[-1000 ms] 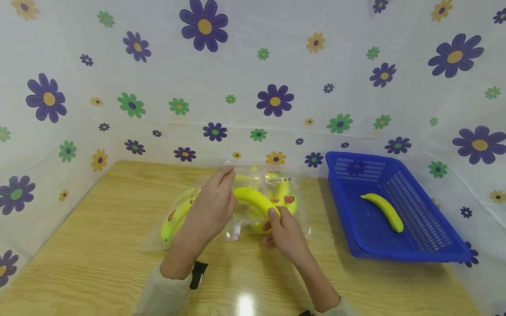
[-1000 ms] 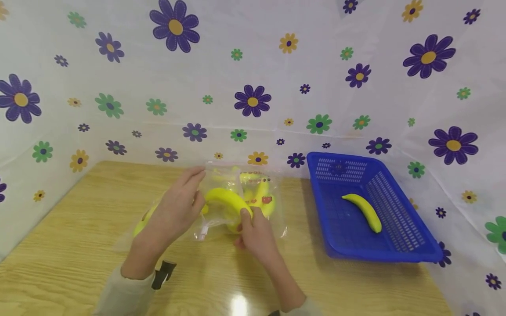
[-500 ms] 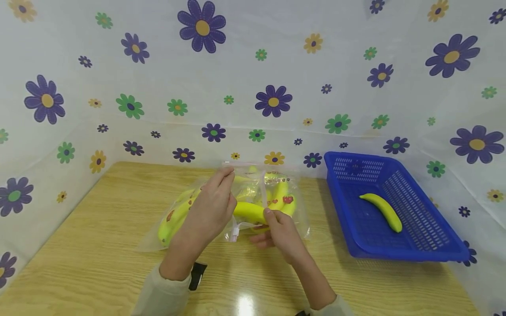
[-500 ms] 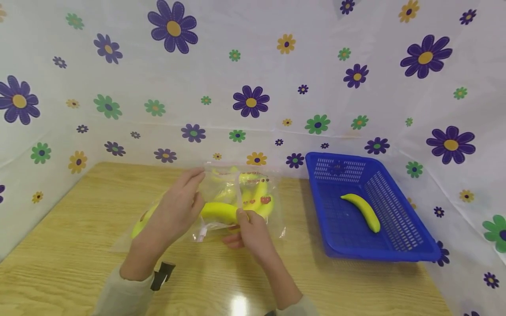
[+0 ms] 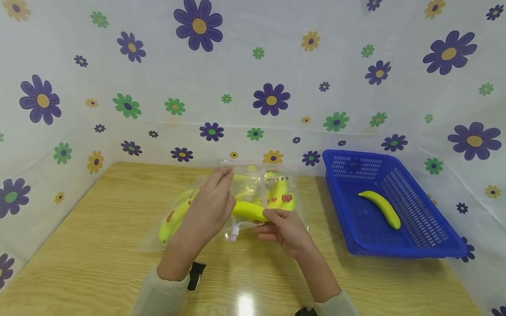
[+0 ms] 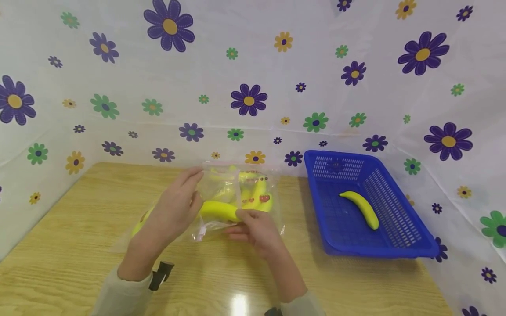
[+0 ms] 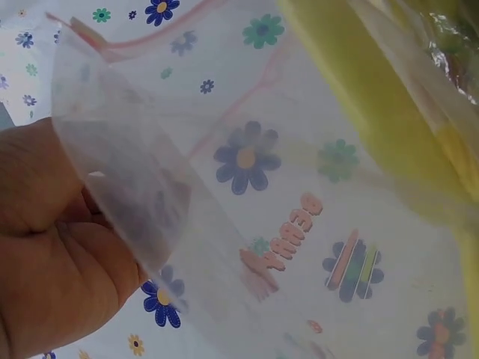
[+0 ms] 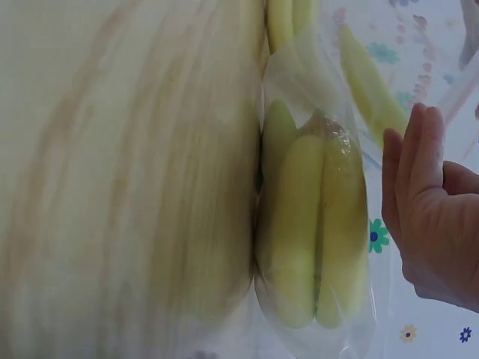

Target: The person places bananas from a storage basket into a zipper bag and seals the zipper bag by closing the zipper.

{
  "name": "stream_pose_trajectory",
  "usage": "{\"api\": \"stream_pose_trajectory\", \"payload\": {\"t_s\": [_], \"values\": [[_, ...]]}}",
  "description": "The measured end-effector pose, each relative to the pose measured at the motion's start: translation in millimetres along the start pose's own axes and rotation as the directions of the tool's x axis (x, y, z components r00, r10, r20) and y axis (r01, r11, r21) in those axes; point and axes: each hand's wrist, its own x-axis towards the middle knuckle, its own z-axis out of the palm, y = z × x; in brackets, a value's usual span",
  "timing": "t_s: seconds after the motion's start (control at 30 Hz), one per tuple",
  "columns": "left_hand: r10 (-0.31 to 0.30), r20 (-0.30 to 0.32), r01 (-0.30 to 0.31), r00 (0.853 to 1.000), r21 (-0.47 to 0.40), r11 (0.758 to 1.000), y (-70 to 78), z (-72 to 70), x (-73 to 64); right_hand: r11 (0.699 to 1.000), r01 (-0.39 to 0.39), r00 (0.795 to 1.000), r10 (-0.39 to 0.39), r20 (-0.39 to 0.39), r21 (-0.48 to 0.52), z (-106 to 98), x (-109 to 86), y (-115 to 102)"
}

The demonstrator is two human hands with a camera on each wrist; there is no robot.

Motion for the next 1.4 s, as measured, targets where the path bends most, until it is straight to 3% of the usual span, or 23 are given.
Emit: {"api": "stream_pose_trajectory", "payload": {"t_s": [0.27,0.37,0.7,1.0,1.4], "values": [[0.002,0.025,-0.001,1.0,-0.029,1.0,4.5,-0.3,0.9,0.993,0.067,0.988,-0.08,-0.133,-0.102,2,5.6,2],[0.021,0.021,-0.02,1.0,-0.027,0.999,4.6,-0.2,1.3,0.99,0.077,0.984,-0.094,-0.149,-0.119,3,5.7,0],[0.048,0.012,-0.048,0.999,0.0,0.999,2.0,2.2,1.9,0.98,0.107,0.984,-0.129,-0.123,-0.169,5,2.0,-9],[0.011,0.036,-0.011,0.999,-0.004,1.0,-1.2,2.9,0.4,0.976,0.095,0.988,-0.117,-0.103,-0.196,3,1.7,-8],[0.038,0.007,-0.038,0.999,-0.025,0.999,-2.9,2.3,0.0,0.944,0.063,0.998,-0.06,0.019,-0.324,-16,-19.8,-14]]}}
